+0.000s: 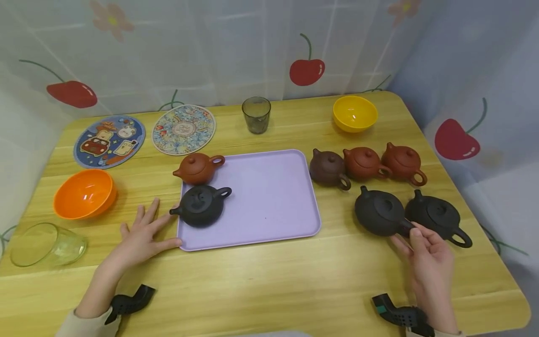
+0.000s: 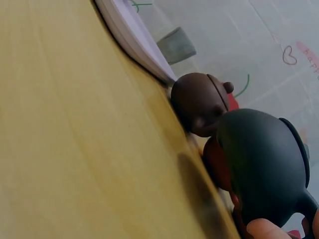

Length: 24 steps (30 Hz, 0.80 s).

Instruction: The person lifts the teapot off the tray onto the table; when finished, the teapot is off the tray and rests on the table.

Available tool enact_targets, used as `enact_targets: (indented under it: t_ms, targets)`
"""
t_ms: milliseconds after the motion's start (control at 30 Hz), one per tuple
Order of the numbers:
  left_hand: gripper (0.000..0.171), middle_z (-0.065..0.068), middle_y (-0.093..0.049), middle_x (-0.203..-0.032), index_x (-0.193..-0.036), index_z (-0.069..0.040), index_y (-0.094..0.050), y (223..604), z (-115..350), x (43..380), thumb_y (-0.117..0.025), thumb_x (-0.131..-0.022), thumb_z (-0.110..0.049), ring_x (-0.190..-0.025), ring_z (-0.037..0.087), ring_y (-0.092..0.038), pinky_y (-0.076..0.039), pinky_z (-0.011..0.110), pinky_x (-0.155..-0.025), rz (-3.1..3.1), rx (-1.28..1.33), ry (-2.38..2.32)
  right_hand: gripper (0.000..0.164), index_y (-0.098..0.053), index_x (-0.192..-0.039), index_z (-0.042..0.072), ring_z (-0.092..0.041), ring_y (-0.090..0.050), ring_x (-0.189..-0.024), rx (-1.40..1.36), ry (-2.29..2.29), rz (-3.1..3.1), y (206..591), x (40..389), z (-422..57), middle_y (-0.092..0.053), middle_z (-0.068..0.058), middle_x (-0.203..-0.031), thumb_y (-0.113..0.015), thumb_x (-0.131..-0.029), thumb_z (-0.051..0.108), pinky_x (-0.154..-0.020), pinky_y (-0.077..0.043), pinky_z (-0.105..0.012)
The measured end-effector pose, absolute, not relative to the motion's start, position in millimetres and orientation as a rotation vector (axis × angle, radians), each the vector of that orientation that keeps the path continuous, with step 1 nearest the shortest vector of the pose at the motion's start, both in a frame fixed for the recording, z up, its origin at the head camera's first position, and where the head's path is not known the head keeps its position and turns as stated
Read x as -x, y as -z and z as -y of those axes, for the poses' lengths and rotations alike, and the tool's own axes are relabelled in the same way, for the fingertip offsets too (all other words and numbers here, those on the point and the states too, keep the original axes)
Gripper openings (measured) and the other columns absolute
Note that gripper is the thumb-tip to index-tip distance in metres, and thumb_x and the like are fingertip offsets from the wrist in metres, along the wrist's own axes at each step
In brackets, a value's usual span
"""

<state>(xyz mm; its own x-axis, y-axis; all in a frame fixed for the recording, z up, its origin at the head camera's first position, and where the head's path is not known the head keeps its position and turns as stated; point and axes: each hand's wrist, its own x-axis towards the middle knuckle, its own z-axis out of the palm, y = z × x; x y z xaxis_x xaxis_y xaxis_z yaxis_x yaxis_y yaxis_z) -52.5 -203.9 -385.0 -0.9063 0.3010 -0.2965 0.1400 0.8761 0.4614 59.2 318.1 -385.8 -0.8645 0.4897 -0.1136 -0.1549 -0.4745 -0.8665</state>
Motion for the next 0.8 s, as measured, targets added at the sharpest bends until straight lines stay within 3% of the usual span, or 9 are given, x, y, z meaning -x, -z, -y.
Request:
enact_targets:
  t_ms: [67,333,800]
  targets:
    - [0.085,0.019,0.003,-0.142,-0.135,-0.019,-0.034,385,204,52,-0.055,-0.067,-0.065,-0.123,0.044,0.015,0.011,0.070,-0.079,-2.686,-0.325,-0.622,0.019,-0.055,-0.100,-0.008,-0.026,-0.060,-0.085,0.484,-2.381,1.285,390,-60,-321,-0.059,-0.012,-0.098,-0.052,-0.081,-0.005,-0.068,-0.047,-0.034]
    - [0.084,0.019,0.004,-0.143,-0.135,-0.020,-0.034,385,204,52,-0.054,-0.067,-0.065,-0.123,0.044,0.015,0.011,0.070,-0.079,-2.684,-0.323,-0.619,0.018,-0.055,-0.097,-0.008,-0.028,-0.060,-0.082,0.544,-2.344,1.218,404,-61,-327,-0.056,-0.013,-0.099,-0.055,-0.079,-0.006,-0.067,-0.047,-0.033]
    - [0.084,0.019,0.003,-0.142,-0.134,-0.019,-0.035,385,204,52,-0.054,-0.067,-0.065,-0.123,0.045,0.014,0.010,0.070,-0.079,-2.693,-0.320,-0.614,0.025,-0.048,-0.104,-0.008,-0.024,-0.058,-0.091,0.513,-2.311,1.248,408,-60,-326,-0.056,-0.014,-0.106,-0.054,-0.081,-0.002,-0.068,-0.046,-0.033]
